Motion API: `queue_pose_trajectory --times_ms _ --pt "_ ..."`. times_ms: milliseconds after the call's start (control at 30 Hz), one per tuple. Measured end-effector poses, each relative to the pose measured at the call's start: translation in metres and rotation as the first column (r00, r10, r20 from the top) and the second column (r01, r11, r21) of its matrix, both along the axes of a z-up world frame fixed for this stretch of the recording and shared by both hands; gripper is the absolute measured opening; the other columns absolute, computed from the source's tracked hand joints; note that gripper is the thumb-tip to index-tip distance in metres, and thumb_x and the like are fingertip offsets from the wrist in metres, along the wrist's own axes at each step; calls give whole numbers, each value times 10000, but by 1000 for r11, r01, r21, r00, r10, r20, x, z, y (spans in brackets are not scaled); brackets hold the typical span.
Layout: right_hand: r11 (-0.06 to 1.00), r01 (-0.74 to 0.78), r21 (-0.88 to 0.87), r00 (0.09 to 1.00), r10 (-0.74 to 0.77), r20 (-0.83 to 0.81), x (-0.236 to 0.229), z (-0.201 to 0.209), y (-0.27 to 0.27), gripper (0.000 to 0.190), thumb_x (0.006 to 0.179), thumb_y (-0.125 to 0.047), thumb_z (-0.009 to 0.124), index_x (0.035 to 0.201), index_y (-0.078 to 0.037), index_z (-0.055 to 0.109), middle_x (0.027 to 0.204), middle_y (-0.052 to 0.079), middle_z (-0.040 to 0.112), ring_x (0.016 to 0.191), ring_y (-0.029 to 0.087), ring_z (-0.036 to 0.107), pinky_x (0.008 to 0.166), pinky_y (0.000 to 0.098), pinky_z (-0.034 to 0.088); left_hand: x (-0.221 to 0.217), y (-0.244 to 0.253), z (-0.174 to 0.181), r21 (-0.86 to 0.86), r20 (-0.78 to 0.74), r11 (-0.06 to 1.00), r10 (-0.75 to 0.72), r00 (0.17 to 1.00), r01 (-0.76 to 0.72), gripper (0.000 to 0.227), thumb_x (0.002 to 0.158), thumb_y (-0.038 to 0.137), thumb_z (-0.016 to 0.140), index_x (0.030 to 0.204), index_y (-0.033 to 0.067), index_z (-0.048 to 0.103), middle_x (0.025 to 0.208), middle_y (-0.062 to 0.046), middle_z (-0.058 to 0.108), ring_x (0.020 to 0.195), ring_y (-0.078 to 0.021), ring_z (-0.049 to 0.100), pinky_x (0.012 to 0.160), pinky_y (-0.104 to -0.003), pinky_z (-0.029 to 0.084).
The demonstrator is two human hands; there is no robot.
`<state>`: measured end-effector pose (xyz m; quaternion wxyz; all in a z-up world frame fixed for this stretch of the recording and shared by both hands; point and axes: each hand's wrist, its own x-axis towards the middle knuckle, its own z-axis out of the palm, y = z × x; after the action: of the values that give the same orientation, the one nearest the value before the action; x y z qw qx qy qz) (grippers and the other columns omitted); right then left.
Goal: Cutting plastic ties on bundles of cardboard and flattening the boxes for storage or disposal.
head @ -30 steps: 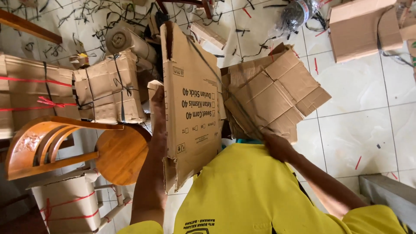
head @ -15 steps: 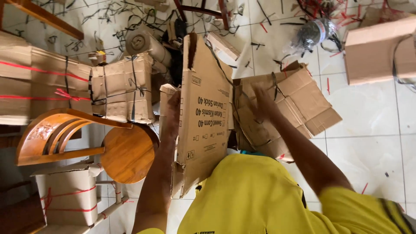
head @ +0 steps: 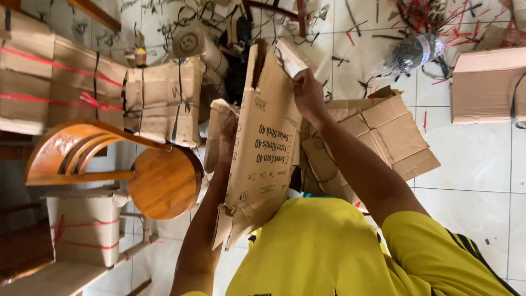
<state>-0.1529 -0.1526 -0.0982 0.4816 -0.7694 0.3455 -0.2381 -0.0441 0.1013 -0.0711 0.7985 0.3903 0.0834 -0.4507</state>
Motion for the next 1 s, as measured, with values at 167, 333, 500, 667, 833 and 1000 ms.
queue_pose_trajectory --times_ms 167,333,500,667,833,1000 --pt "798 33 602 995 -83 55 -21 48 33 380 1042 -203 395 1356 -6 477 763 14 540 599 113 517 527 254 427 -15 -1 28 437 868 899 -424 257 6 168 1059 149 545 917 62 571 813 -124 531 854 -182 513 806 -322 449" --pt "936 -247 252 967 221 129 -80 62 117 188 1063 -158 411 1107 -9 518 739 213 525 607 390 523 563 469 444 -31 1 24 343 818 938 -324 476 50 111 1033 117 565 957 58 619 829 -101 591 850 -168 578 807 -279 485" --pt "895 -444 -36 894 445 47 -117 70 153 88 1084 -174 449 1068 -99 491 663 280 575 579 513 628 470 522 467 -57 37 15 261 693 965 -202 692 21 90 1007 85 585 996 53 668 844 -77 650 846 -154 643 809 -236 520" --pt "885 -463 -43 886 462 -27 -127 76 165 468 936 -247 723 1281 -80 454 659 49 552 524 261 605 527 373 473 -74 73 9 153 458 987 -34 888 -41 144 972 42 611 1049 47 733 865 -45 729 841 -135 729 811 -178 567" --pt "884 -461 -70 887 463 3 -134 97 187 531 977 -198 659 1369 31 383 687 89 555 557 295 614 539 384 478 -50 82 -46 104 685 994 -86 723 20 188 1093 68 509 1162 11 674 1033 -102 684 1024 -115 626 888 -222 513" --pt "951 -310 -18 951 310 11 -152 115 203 469 1041 -132 506 1466 28 390 677 23 498 576 239 575 583 366 470 -57 70 -22 267 747 964 -202 634 -7 210 1105 167 517 986 72 662 746 -16 624 704 -94 534 683 -235 477"
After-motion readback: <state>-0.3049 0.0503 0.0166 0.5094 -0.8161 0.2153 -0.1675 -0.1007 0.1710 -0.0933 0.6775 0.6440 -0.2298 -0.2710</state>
